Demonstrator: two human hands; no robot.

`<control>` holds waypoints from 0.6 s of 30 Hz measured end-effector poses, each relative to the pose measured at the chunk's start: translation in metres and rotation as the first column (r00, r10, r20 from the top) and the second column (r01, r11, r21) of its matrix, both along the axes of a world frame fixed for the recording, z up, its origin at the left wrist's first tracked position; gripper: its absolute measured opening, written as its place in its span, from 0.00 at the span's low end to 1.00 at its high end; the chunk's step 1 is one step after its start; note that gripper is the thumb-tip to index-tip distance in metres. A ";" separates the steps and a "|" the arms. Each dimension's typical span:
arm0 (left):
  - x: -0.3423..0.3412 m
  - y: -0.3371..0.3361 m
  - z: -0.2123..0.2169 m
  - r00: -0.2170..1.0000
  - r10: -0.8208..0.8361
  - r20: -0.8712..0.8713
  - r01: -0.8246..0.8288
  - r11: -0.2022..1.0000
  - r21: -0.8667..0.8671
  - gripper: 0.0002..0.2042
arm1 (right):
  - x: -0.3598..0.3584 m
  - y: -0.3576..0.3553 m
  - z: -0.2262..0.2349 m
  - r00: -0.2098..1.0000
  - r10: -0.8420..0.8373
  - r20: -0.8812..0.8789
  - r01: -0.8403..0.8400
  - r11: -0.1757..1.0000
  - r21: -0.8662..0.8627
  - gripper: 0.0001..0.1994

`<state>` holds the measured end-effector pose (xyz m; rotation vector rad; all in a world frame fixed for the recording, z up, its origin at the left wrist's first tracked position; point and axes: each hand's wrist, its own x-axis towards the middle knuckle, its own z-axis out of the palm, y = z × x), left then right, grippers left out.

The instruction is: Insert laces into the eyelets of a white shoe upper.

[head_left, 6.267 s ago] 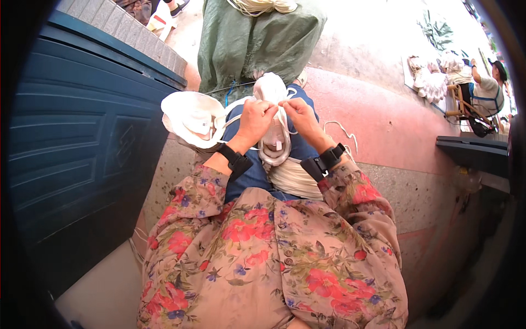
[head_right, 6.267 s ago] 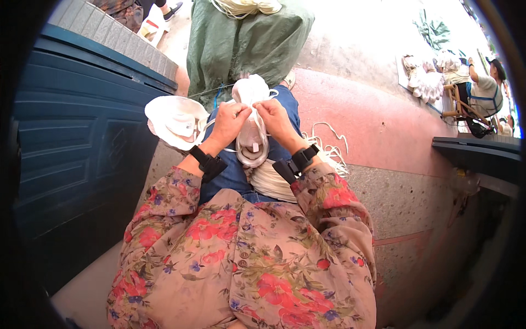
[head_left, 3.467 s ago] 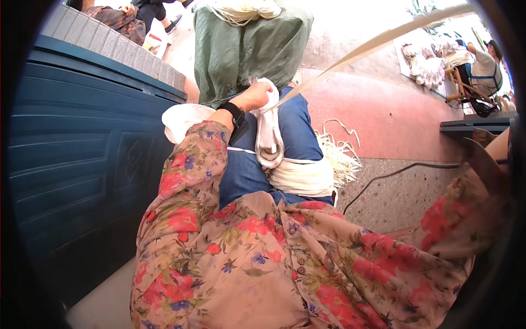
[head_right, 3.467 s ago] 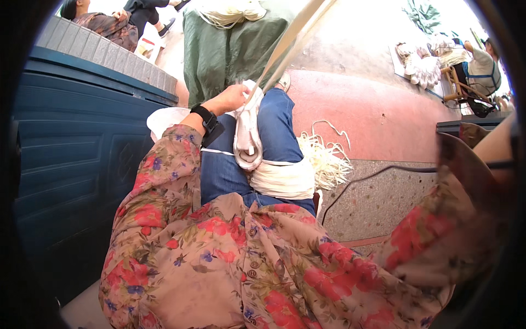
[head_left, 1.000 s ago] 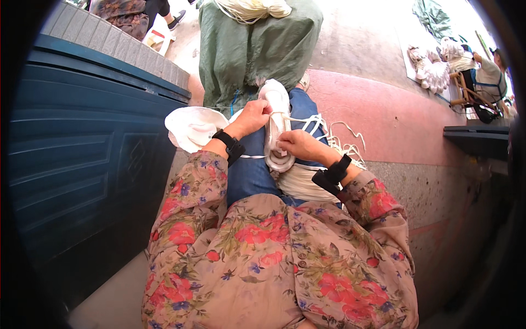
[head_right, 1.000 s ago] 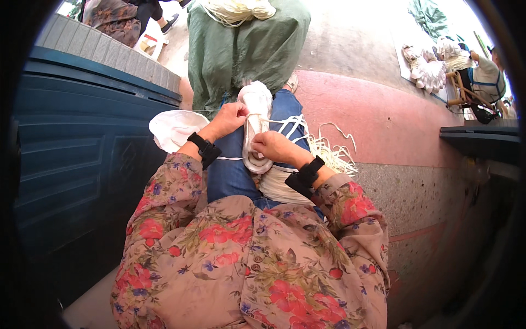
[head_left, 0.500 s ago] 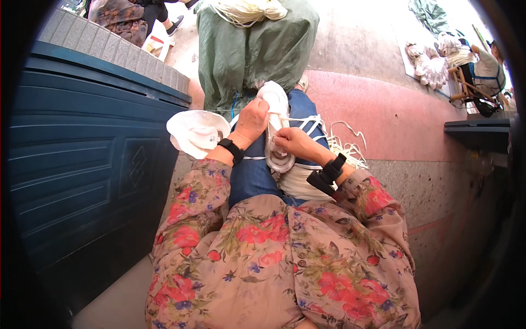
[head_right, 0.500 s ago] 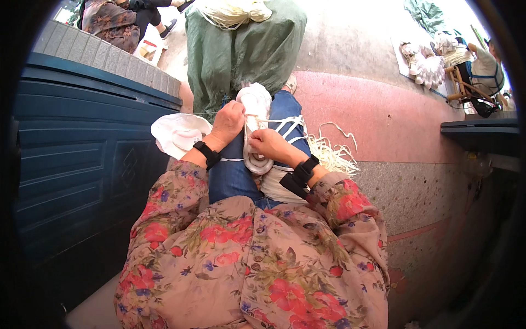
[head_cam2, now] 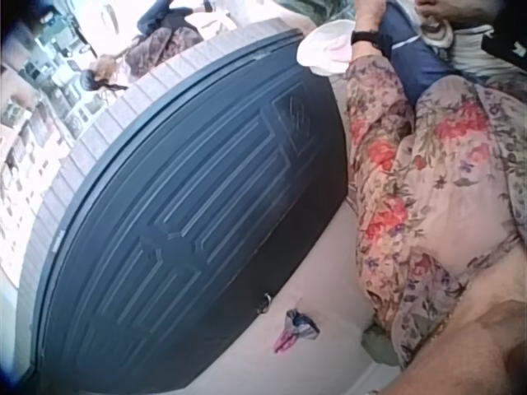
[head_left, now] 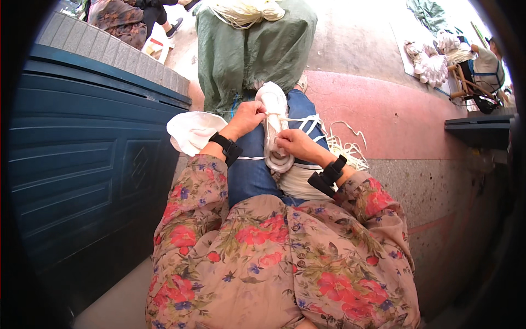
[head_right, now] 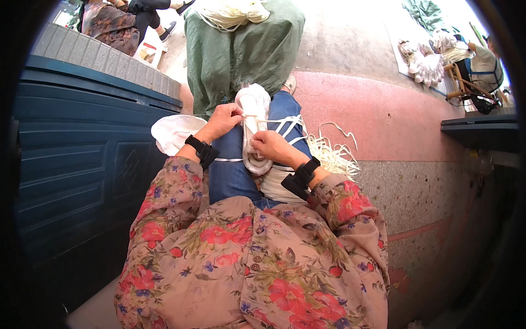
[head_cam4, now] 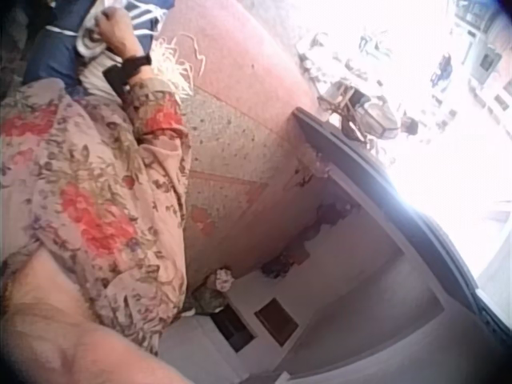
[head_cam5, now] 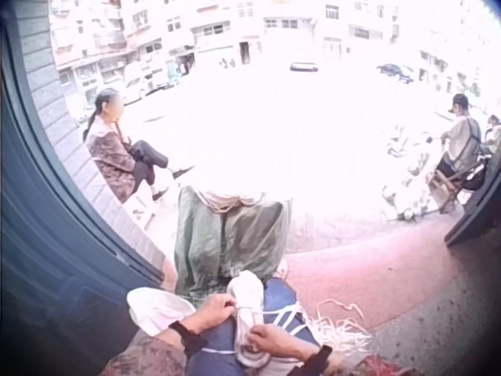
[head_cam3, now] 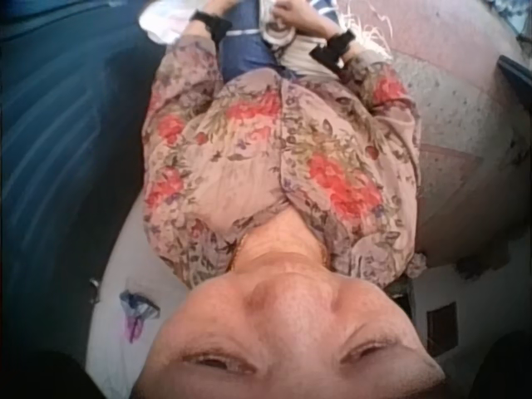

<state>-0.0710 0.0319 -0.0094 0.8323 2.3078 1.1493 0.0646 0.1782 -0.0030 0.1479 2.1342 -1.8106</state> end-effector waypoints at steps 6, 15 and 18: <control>0.011 0.011 -0.005 0.947 0.117 -0.299 -0.124 0.992 -0.006 0.05 | -0.003 -0.007 0.001 0.999 0.006 -0.035 -0.005 0.999 0.045 0.11; 0.020 -0.004 -0.003 0.952 0.113 -0.285 -0.171 0.968 -0.184 0.09 | 0.026 -0.026 0.010 0.859 0.450 -0.245 -0.301 0.830 0.469 0.07; 0.017 -0.012 -0.002 0.948 0.069 -0.311 -0.124 0.980 -0.159 0.08 | 0.023 -0.023 0.023 0.847 0.474 -0.239 -0.334 0.825 0.456 0.07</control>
